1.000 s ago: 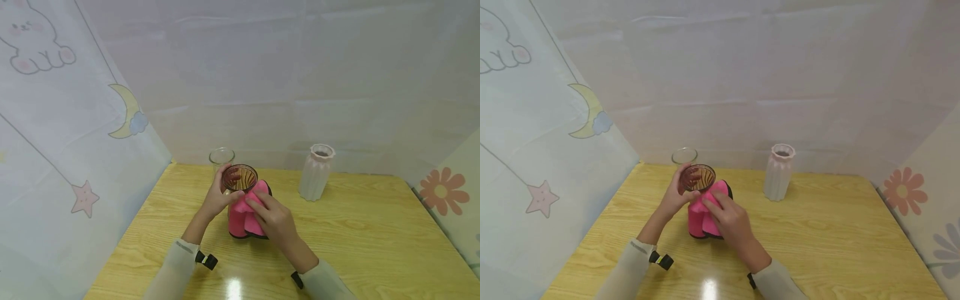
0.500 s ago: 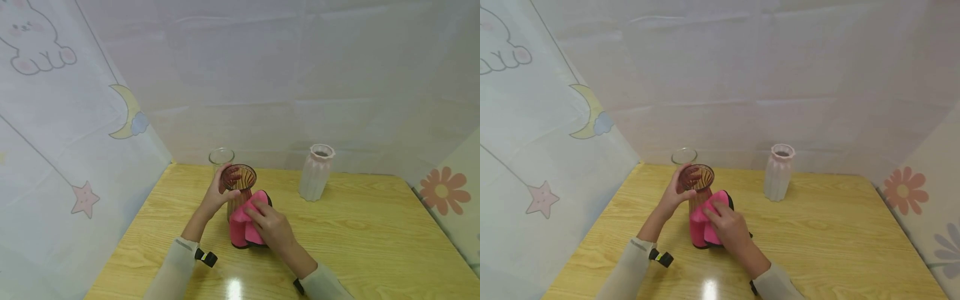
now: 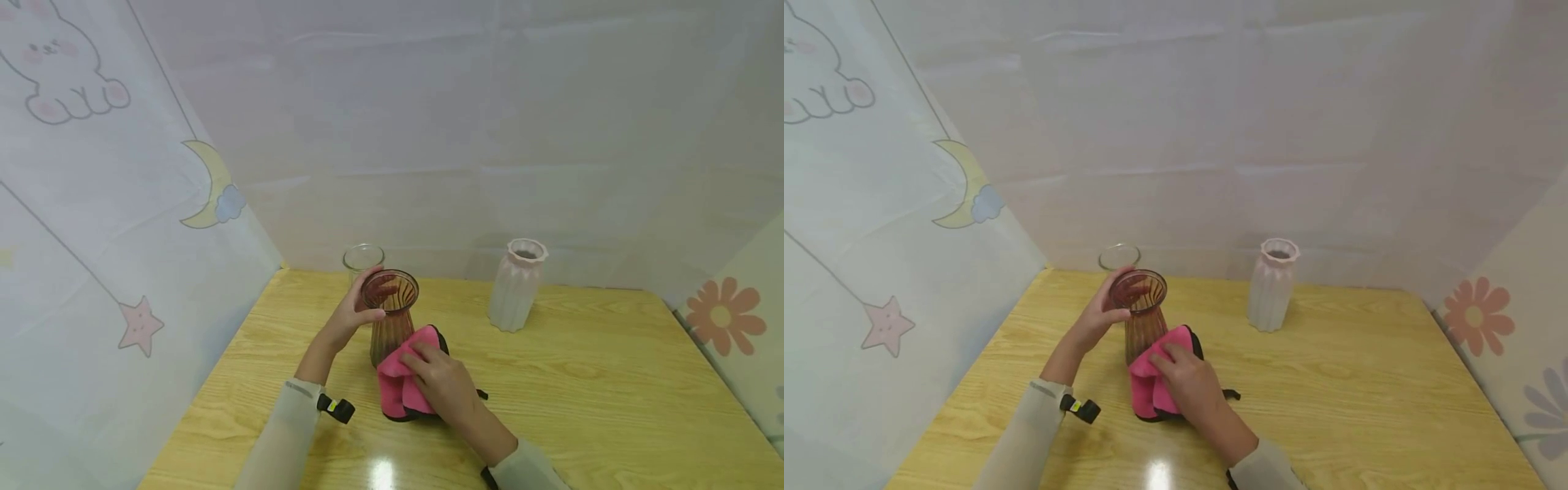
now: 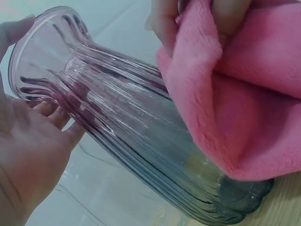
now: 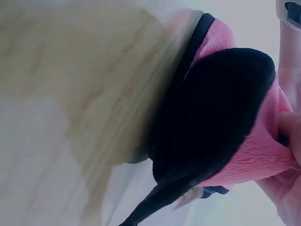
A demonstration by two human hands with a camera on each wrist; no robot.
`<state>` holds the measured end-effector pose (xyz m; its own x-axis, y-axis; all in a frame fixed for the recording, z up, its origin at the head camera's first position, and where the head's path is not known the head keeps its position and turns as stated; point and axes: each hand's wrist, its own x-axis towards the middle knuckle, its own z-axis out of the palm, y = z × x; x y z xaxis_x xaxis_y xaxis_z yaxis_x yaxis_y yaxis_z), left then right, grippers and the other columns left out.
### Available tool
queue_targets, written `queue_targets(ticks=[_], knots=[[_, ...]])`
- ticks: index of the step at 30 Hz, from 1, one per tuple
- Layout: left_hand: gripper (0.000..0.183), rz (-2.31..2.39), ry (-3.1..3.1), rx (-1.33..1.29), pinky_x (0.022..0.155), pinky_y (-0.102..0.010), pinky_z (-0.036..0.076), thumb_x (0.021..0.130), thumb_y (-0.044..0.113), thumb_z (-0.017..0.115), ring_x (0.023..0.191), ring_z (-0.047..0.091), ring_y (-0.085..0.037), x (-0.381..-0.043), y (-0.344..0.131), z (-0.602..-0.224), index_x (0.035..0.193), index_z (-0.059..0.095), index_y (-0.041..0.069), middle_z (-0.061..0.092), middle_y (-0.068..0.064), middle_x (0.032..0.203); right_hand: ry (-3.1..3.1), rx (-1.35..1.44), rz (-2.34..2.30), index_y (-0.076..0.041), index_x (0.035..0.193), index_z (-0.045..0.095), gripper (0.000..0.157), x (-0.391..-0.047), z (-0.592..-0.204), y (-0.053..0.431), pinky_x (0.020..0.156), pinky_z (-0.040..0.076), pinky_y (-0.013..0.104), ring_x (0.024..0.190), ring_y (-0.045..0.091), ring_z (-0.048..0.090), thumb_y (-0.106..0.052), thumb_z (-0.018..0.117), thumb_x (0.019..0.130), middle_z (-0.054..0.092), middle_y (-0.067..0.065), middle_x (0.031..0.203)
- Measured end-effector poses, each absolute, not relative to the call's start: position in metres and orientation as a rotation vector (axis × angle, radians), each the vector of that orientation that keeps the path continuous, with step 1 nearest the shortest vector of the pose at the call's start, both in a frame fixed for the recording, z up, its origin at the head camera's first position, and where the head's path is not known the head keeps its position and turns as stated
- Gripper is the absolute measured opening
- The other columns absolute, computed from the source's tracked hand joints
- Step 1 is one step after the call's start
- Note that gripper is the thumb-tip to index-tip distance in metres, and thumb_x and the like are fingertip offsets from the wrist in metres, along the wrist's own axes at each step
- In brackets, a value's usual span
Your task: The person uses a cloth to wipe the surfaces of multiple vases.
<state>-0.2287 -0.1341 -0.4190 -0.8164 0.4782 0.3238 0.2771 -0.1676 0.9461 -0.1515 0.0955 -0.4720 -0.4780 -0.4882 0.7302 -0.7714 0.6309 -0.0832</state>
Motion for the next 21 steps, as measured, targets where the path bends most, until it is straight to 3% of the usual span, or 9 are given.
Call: queue_targets(ticks=[3,7,12,18,21], knots=[[0.094,2.113,1.915,0.901,0.107,-0.034,0.045,0.091,0.039,0.076,0.143,0.039,-0.038,-0.229,-0.134,-0.419,0.161,0.018,0.016,0.035,-0.019,0.159,-2.104,0.973,0.532,-0.01,0.106,0.079,0.013,-0.152,-0.468,0.097,0.069,0.061,0.033,0.089,0.025,0.073,-0.012,0.07,0.096,0.071,0.014,0.108],[0.098,2.138,1.922,0.886,0.108,-0.034,0.044,0.091,0.04,0.075,0.145,0.037,-0.036,-0.226,-0.132,-0.42,0.162,0.014,0.014,0.036,-0.018,0.158,-1.927,0.958,0.538,-0.006,0.106,0.078,0.031,-0.155,-0.457,0.095,0.075,0.061,0.036,0.093,0.029,0.073,-0.019,0.05,0.108,0.071,0.017,0.112],[0.098,2.18,1.97,0.835,0.107,-0.034,0.045,0.091,0.042,0.075,0.146,0.036,-0.034,-0.219,-0.129,-0.42,0.162,0.013,0.015,0.035,-0.016,0.158,-1.821,0.949,0.516,-0.005,0.107,0.078,0.029,-0.161,-0.444,0.092,0.077,0.06,0.04,0.103,0.033,0.072,-0.015,0.05,0.108,0.072,0.017,0.118],[0.101,2.218,2.137,0.785,0.119,-0.056,0.025,0.09,0.041,0.076,0.146,0.036,-0.035,-0.207,-0.121,-0.419,0.162,0.012,0.008,0.035,-0.019,0.158,-1.817,0.965,0.481,-0.006,0.106,0.078,0.031,-0.166,-0.442,0.089,0.076,0.06,0.04,0.107,0.036,0.071,-0.016,0.049,0.108,0.072,0.017,0.119],[0.102,2.231,2.228,0.724,0.119,-0.059,0.023,0.088,0.036,0.079,0.144,0.038,-0.035,-0.202,-0.115,-0.419,0.161,0.013,0.008,0.036,-0.019,0.157,-1.854,0.958,0.48,-0.007,0.106,0.078,0.033,-0.168,-0.445,0.087,0.078,0.06,0.04,0.108,0.036,0.07,-0.019,0.047,0.109,0.073,0.016,0.117]])
